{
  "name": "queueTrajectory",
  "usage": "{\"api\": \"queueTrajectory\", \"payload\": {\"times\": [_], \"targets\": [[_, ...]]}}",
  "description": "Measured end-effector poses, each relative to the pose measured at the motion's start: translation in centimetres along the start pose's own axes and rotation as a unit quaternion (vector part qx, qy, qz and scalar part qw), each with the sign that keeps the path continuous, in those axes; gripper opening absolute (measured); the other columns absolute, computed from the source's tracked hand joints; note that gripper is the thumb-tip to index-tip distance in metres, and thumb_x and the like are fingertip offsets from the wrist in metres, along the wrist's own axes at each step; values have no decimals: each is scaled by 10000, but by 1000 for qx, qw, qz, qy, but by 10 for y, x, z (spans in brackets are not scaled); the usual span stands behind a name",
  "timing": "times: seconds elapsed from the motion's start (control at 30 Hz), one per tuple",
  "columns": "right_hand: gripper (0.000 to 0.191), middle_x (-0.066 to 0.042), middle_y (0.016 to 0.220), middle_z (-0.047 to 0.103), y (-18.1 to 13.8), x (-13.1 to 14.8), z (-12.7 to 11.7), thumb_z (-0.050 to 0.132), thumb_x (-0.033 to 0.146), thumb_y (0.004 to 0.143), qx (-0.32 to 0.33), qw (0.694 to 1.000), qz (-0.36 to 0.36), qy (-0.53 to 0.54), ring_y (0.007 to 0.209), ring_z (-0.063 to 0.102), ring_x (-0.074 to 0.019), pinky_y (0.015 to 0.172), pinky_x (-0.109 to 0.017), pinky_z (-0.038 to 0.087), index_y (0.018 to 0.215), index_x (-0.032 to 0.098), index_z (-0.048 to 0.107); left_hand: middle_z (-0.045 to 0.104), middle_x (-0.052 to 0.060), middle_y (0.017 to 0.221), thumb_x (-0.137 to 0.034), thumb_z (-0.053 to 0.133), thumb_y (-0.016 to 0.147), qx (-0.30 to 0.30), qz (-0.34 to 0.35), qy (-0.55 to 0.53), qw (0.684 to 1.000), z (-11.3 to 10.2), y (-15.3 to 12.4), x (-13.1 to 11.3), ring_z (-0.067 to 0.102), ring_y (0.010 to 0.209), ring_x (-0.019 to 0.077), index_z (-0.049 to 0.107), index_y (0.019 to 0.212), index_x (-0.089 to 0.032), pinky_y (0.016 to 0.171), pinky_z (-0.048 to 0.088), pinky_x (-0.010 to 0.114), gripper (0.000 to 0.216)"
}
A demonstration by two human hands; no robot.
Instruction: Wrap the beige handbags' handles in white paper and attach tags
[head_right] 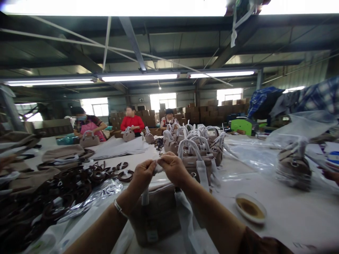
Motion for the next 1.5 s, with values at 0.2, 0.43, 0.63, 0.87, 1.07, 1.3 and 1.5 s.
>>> {"api": "queueTrajectory", "payload": {"times": [0.2, 0.43, 0.63, 0.87, 1.07, 1.3, 1.5], "targets": [[470, 76, 526, 539, 3, -39, 13, 668, 242, 701, 1, 972, 202, 116, 378, 427, -72, 368, -184, 317, 1148, 108, 609, 599, 15, 642, -380, 536, 820, 3, 16, -17, 1000, 1, -2, -4, 498, 609, 142, 663, 736, -154, 583, 391, 255, 273], [241, 8, 608, 656, 7, -34, 23, 691, 174, 617, 23, 958, 224, 175, 480, 531, -85, 456, -189, 414, 851, 118, 705, 642, 29, 676, -304, 535, 806, -1, 29, -19, 999, -2, -3, -2, 547, 640, 154, 696, 803, -153, 618, 417, 259, 221], [270, 20, 595, 641, 8, -38, 24, 726, 228, 593, -4, 958, 213, 193, 471, 515, -86, 449, -197, 394, 839, 133, 667, 611, 25, 674, -315, 516, 838, 2, 46, 1, 999, -2, -5, -4, 530, 639, 152, 666, 769, -157, 616, 410, 260, 228], [162, 31, 584, 581, 12, -21, 10, 694, 298, 659, -40, 994, 94, 44, 533, 496, -105, 497, -220, 379, 713, 169, 612, 619, 43, 775, -302, 490, 876, 2, 88, 28, 996, -1, -9, -11, 563, 743, 172, 668, 774, -165, 680, 430, 278, 247], [237, 19, 551, 554, 17, -14, 3, 607, 376, 801, 10, 993, 66, -101, 506, 476, -110, 488, -230, 349, 708, 161, 646, 664, 54, 889, -220, 500, 869, 1, 113, 23, 993, 0, -10, -14, 600, 854, 181, 708, 898, -173, 795, 449, 294, 216], [87, -37, 767, 697, 28, 15, 6, 651, 212, 777, 22, 958, -8, -284, 749, 611, -169, 685, -265, 423, 730, 189, 721, 607, 21, 765, -171, 489, 863, 8, 141, 68, 988, 4, -10, -17, 563, 729, 148, 663, 751, -179, 683, 439, 266, 206], [137, -8, 642, 633, 55, 11, -8, 619, 223, 810, -74, 962, 34, -261, 638, 562, -140, 623, -245, 404, 701, 159, 672, 642, 60, 892, -263, 486, 924, 51, 229, 80, 969, 4, -16, -34, 602, 837, 158, 674, 821, -185, 774, 473, 277, 228]]}}
Point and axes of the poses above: each hand's wrist, its own y-axis towards the middle knuckle, its own z-axis out of the palm, x = y × z, the point moved 9 cm from there along y, towards the middle knuckle
